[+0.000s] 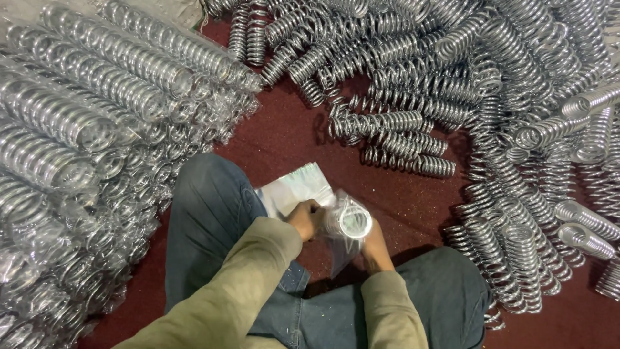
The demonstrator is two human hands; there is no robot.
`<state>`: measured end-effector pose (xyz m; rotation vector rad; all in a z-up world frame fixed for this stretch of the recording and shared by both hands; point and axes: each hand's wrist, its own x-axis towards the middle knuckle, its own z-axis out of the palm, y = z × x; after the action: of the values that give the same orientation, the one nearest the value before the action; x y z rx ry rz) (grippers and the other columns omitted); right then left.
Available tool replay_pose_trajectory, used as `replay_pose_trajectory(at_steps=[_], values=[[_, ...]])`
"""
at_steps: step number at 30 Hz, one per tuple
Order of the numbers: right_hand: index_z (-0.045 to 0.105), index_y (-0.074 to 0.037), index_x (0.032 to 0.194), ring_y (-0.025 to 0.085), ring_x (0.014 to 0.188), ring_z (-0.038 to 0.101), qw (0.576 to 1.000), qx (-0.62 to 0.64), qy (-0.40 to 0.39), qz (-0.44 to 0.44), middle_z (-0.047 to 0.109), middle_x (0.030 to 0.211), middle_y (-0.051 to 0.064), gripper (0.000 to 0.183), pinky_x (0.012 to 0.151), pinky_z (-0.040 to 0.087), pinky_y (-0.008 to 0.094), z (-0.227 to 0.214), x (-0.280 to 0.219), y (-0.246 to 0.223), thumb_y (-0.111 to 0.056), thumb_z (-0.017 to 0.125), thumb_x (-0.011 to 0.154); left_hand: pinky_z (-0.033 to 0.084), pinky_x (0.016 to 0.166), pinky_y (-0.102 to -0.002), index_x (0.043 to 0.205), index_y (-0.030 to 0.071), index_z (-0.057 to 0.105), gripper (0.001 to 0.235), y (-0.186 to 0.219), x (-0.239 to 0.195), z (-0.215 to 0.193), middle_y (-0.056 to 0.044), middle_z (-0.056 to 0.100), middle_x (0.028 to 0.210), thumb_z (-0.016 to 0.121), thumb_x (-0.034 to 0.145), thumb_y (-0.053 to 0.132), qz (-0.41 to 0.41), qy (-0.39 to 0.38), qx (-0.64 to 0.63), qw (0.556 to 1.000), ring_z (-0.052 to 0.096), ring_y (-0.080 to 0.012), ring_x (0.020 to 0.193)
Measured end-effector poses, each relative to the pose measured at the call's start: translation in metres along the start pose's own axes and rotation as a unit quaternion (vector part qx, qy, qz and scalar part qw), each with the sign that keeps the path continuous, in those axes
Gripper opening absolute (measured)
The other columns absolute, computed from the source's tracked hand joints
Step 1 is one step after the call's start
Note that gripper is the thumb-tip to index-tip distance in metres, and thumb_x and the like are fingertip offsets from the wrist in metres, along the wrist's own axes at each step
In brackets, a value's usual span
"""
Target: The person places metal springs into plastic bags by hand while sitting on the floor.
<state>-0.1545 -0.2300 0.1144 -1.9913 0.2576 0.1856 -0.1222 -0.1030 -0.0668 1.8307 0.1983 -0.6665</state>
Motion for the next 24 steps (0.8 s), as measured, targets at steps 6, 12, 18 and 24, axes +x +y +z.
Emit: replay_pose_trajectory(at_steps=[6,12,18,24], values=[[0.057,-0.003,0.108,0.028,0.090,0.053,0.999,-0.042,-0.026,0.011,0.062,0.116,0.015,0.025,0.078,0.045,0.039,0.014,0.002,0.021,-0.010,0.061,0.084,0.051,0.091,-0.049,0.098,0.012,0.060,0.026,0.017,-0.023,0.003,-0.009,0.066,0.095,0.056,0.105,0.037,0.085,0.114,0.165,0.976,0.065,-0.0308,0.103],[0.055,-0.005,0.119,0.031,0.104,0.057,0.995,-0.085,-0.046,0.030,0.064,0.123,0.016,0.038,0.088,0.046,0.041,0.001,-0.027,0.078,-0.010,0.063,0.082,0.046,0.111,-0.044,0.133,0.011,0.056,0.049,0.060,-0.094,-0.017,-0.013,0.061,0.135,0.057,0.086,-0.004,0.345,0.062,0.014,0.936,0.060,-0.0308,0.128],[0.053,-0.006,0.129,0.035,0.118,0.061,0.988,-0.129,-0.072,0.050,0.066,0.129,0.016,0.050,0.099,0.047,0.042,0.021,-0.015,0.091,-0.011,0.065,0.080,0.041,0.111,-0.044,0.136,0.011,0.056,0.064,-0.004,-0.030,0.018,-0.016,0.061,0.137,0.069,0.082,0.042,0.175,0.020,0.164,0.971,0.055,-0.0352,0.132],[0.014,-0.019,0.161,0.040,0.108,0.071,0.969,-0.181,-0.083,0.144,0.066,0.132,0.018,0.103,0.097,0.052,0.047,0.007,-0.055,0.021,-0.037,0.073,0.078,0.040,0.106,-0.058,0.154,0.012,0.032,0.079,0.079,-0.088,-0.012,-0.022,0.059,0.137,0.050,0.096,0.061,0.092,-0.068,0.310,0.944,0.055,-0.0493,0.123]])
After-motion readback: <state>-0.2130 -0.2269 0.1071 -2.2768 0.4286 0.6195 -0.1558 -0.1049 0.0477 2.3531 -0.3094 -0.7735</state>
